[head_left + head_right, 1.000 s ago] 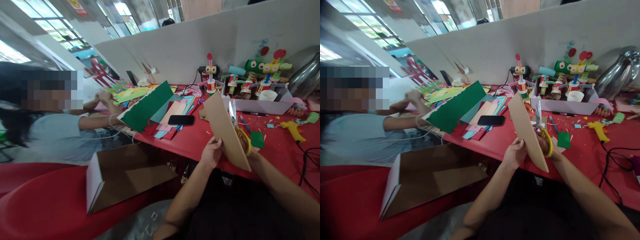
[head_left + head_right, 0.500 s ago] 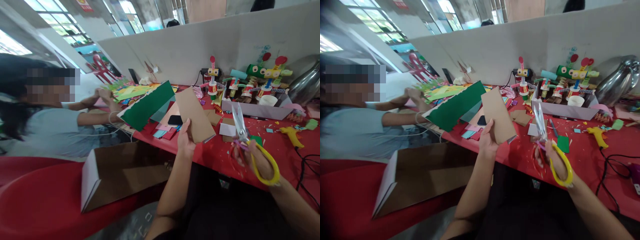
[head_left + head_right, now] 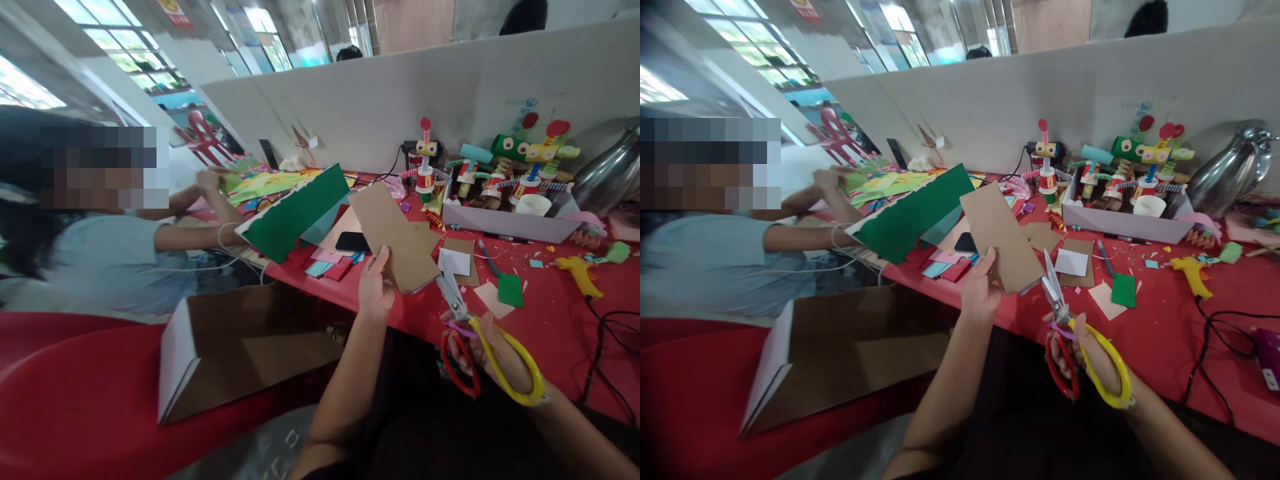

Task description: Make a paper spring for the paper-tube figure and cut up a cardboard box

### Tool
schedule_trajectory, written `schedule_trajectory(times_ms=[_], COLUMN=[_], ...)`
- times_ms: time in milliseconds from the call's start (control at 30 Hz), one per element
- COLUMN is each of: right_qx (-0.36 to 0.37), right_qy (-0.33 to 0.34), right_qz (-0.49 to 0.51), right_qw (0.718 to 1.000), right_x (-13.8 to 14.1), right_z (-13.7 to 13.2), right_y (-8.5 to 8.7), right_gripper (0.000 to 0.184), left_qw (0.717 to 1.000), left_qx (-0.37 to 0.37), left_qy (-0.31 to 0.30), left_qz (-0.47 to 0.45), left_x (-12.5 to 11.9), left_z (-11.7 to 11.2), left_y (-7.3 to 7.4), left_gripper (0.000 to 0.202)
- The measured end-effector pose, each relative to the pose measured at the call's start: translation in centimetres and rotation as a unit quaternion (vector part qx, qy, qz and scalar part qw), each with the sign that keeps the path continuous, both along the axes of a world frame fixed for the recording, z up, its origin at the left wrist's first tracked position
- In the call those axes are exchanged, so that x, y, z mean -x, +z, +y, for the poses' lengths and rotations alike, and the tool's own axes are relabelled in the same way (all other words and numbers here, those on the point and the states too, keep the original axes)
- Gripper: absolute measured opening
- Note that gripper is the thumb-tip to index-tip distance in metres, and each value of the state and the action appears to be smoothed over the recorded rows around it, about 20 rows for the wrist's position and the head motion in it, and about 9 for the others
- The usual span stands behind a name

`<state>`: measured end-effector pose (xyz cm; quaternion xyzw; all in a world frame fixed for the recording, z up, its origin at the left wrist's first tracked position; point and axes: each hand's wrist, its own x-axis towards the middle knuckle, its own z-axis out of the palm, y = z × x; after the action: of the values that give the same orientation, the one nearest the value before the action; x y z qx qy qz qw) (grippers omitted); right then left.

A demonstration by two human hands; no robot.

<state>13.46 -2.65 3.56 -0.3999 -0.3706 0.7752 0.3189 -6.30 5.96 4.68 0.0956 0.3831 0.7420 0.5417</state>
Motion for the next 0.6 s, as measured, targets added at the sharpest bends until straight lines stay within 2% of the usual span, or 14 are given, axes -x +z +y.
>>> schedule_trajectory(times_ms=[100,267,500,600], right_qx=[0.021,0.022,0.015,-0.006], right_qy=[0.006,0.012,0.007,0.001], right_qz=[0.037,0.049,-0.024,-0.053], right_qw=[0.999,0.999,1.0,0.999], right_x=[0.3,0.4,0.5,0.6], right_z=[0.4,-0.3,-1.0,-1.1], right_y=[-0.2,-0.4,-0.1,0.1], right_gripper=[0.075,0.067,0.063,0.062], left_qw=[0.999,0.998,0.998,0.998], left_qx=[-0.031,-0.031,-0.033,-0.038], left_qy=[-0.009,-0.026,-0.038,-0.023], left_qz=[0.025,0.04,0.042,0.053], left_x=[0.2,1.2,1.7,1.5], left_z=[-0.2,-0.1,-0.1,-0.3], left_y=[-0.5,-1.1,-1.6,-1.7], left_gripper=[0.02,0.023,0.022,0.022])
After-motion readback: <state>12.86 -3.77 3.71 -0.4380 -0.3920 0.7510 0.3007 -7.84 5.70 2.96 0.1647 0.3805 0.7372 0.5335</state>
